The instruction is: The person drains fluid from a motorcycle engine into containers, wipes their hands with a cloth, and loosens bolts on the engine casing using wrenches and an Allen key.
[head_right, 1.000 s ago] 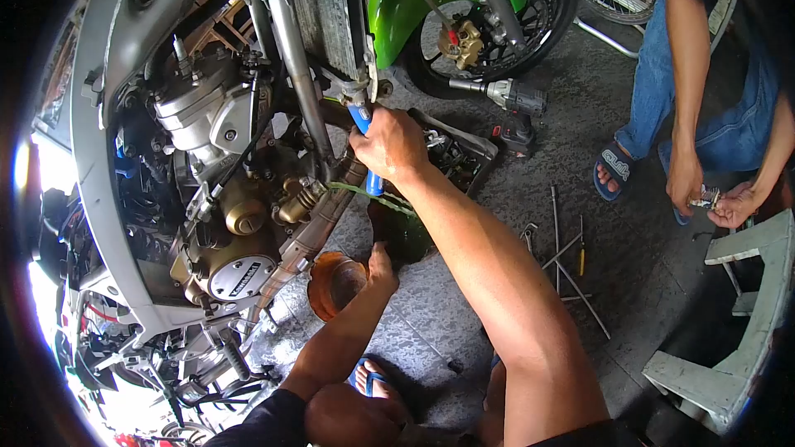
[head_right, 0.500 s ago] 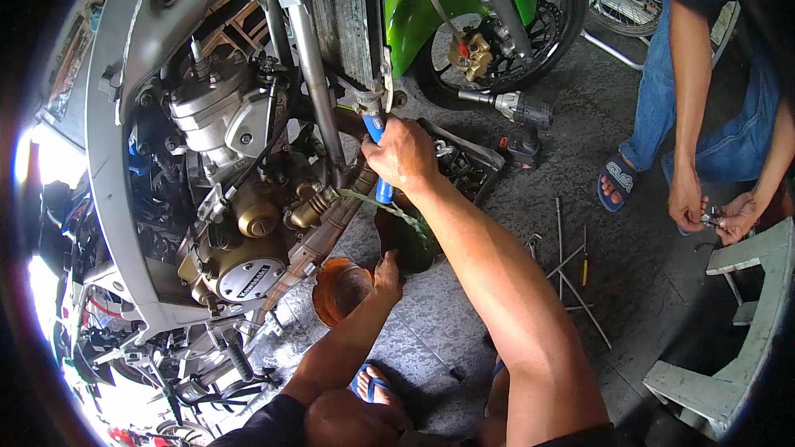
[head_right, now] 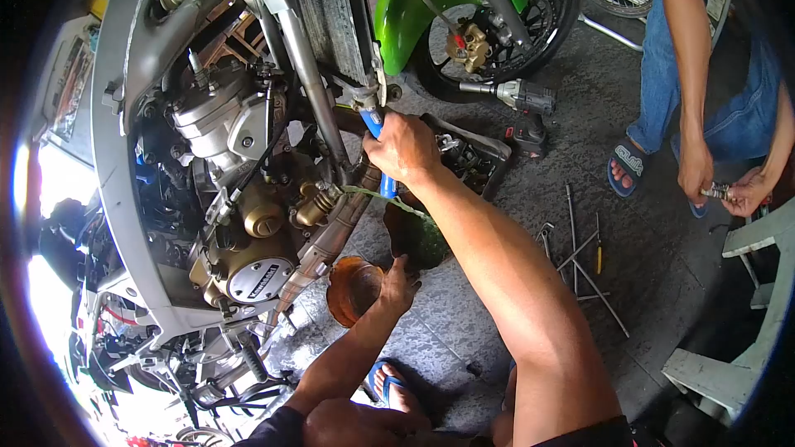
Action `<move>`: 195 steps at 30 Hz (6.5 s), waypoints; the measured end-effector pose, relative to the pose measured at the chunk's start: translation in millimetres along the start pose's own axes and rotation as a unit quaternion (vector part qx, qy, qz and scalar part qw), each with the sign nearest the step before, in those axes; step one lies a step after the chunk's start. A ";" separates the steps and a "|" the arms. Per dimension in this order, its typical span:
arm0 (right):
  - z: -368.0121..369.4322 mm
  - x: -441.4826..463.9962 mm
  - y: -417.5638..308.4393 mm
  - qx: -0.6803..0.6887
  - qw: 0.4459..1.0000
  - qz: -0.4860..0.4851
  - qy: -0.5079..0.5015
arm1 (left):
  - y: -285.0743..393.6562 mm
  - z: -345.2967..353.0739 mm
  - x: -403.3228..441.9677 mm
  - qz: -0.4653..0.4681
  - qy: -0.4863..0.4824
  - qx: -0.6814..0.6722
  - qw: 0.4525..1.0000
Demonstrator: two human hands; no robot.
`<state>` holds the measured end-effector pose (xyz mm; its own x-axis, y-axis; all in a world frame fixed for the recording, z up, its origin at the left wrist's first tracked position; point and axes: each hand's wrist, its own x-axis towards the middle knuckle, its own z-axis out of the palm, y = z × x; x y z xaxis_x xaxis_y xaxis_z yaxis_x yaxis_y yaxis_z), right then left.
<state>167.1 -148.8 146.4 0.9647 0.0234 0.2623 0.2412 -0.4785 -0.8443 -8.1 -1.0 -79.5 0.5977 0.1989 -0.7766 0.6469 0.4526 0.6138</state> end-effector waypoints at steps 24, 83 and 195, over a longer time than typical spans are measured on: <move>-0.6 0.2 -1.5 0.002 1.000 -0.026 0.016 | -5.4 4.4 -11.3 -0.027 -0.027 -0.026 0.999; -2.9 -0.1 -6.4 -0.019 1.000 -0.003 0.000 | -12.8 14.0 -21.5 -0.034 -0.026 -0.006 0.999; 9.3 1.6 8.0 -0.011 0.995 -0.068 0.068 | 61.8 14.7 -108.9 0.481 0.048 0.348 0.803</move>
<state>171.6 -144.4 135.7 0.8996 -0.0285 0.4358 0.3651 -0.4983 -0.7864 -26.3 -7.5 45.1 0.9619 0.2466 0.1183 0.0351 -0.5403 0.8407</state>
